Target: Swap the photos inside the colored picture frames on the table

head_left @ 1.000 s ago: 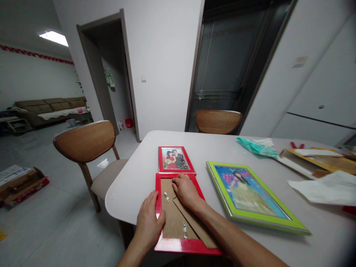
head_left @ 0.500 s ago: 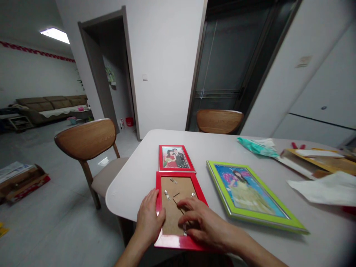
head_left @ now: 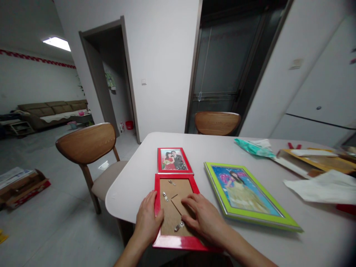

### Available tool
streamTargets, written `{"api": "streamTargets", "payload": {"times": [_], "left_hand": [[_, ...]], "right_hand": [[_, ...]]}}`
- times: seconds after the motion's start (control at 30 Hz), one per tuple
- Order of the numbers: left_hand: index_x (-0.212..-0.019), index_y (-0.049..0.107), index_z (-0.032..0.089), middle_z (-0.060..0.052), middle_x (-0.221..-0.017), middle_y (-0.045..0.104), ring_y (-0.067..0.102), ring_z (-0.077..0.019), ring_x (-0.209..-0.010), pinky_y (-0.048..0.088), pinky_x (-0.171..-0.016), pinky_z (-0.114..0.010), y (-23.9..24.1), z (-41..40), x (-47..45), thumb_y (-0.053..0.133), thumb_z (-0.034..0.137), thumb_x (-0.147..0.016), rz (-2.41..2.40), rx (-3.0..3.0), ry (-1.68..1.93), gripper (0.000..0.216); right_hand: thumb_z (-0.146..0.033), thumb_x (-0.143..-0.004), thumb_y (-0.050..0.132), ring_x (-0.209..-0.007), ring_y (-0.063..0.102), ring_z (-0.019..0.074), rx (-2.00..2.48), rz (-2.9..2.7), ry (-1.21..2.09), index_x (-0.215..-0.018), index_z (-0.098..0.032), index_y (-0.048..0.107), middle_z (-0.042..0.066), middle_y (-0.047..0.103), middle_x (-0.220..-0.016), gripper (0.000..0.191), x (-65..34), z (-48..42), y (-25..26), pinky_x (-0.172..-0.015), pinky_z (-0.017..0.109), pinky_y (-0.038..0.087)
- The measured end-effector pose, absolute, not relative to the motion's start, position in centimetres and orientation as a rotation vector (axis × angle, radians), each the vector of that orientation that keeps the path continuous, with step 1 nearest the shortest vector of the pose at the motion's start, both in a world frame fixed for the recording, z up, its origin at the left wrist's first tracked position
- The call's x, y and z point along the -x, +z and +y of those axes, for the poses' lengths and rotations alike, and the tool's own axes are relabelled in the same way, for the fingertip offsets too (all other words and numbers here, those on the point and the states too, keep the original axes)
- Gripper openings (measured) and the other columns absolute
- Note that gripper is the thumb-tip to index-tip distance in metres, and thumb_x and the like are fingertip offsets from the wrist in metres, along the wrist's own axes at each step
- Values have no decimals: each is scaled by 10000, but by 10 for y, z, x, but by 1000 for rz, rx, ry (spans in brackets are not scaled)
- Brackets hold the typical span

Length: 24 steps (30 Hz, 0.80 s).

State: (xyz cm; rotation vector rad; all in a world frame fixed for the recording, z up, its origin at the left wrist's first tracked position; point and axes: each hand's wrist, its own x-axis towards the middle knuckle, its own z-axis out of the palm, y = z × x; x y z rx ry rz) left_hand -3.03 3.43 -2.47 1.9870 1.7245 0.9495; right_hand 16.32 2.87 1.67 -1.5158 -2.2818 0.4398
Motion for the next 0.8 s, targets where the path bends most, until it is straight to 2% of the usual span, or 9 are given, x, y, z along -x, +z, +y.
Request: {"api": "streamTargets", "payload": {"times": [0.1,0.2,0.37,0.43,0.5,0.6,0.7,0.8], "left_hand": [[-1176,413,75,-134,-1217,455,404,-216,-1124,284,-970,-347,-22,34,30,427,243,-714,1736,-1962,934,492],[-1180,410,67,-141,-1229,442,388,-221,-1137,261,-979,-346,-21,33,29,439,252,-704,1725,-1922,938,512],[-1110,485,96,-146,-1225,451,353,-263,-1161,193,-999,-365,-14,35,28,563,295,-611,1581,-1623,1133,543],[-1087,493,109,-143,-1204,473,383,-264,-1140,234,-979,-365,-7,36,27,569,319,-614,1525,-1542,1183,523],[-1078,481,127,-123,-1120,545,490,-243,-1040,351,-897,-345,2,38,26,520,346,-665,1449,-1476,1204,469],[-1055,463,150,-73,-911,645,619,-197,-772,478,-677,-294,15,41,34,445,363,-724,1317,-1351,1205,394],[-1031,458,154,-53,-811,663,631,-182,-624,487,-557,-276,21,44,58,458,360,-725,1282,-1241,1210,369],[-985,484,144,-45,-729,667,624,-180,-570,483,-534,-284,19,47,93,490,334,-715,1316,-1177,1196,330]], "right_hand": [[-305,-662,529,-851,482,186,1535,-2269,459,-995,-201,558,74,527,-923,351,-157,29,15,-744,278,364],[-224,-624,526,-872,484,185,1535,-2212,488,-1015,-191,550,75,534,-934,392,-152,32,14,-758,271,364],[-158,-572,506,-894,501,190,1565,-2108,493,-990,-149,562,91,568,-945,421,-154,38,25,-789,283,363],[-168,-573,513,-887,507,193,1542,-2093,477,-974,-148,568,91,574,-937,405,-151,37,34,-794,294,367],[-175,-578,526,-881,506,191,1477,-2080,447,-971,-161,567,83,569,-934,395,-143,33,44,-790,298,373],[-202,-614,539,-879,500,181,1327,-2084,439,-967,-192,559,66,553,-942,354,-129,28,54,-766,291,389],[-258,-689,503,-883,500,166,1234,-2077,474,-986,-195,537,61,552,-957,305,-130,29,53,-773,290,395],[-271,-729,455,-910,498,184,1403,-2042,394,-1037,-150,509,99,548,-989,335,-152,38,39,-801,313,380]]}}
